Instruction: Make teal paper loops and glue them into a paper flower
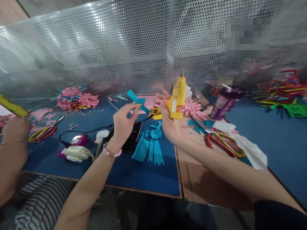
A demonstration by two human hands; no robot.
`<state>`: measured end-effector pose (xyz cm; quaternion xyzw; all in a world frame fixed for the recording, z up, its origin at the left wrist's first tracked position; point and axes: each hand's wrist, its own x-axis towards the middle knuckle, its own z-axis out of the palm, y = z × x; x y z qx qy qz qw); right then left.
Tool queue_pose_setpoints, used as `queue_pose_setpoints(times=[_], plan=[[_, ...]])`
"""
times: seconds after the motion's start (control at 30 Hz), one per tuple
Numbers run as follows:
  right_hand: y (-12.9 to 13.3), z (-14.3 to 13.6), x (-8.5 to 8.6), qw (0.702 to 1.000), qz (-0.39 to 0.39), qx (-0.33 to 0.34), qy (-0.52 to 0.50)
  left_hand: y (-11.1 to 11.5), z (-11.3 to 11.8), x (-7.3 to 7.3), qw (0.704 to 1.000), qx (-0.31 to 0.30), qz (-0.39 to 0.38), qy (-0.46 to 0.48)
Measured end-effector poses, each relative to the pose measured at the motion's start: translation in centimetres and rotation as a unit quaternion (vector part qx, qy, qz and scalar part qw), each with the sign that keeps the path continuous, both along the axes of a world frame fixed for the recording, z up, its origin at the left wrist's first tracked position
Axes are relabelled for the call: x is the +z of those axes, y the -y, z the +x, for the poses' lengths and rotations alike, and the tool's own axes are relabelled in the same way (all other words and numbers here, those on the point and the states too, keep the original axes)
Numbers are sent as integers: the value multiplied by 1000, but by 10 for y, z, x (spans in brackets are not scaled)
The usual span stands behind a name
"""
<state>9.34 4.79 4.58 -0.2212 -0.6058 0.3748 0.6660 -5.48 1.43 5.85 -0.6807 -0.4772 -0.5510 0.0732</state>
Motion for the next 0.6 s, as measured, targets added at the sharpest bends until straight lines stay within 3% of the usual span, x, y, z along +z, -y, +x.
queue_pose_setpoints(times=[0.1,0.23,0.43,0.6], plan=[[14,-1,-1,997,-30,32,-58,-11,-16,-2,993,18,-12,116],[40,-4,-7,976,-123,143,-108,-24,-32,-7,981,4,-42,189],[67,-11,-22,937,-247,232,-88,-23,-44,-2,989,-5,-36,144],[70,-13,-26,923,-312,223,-25,-21,-47,-1,994,-22,-33,106]])
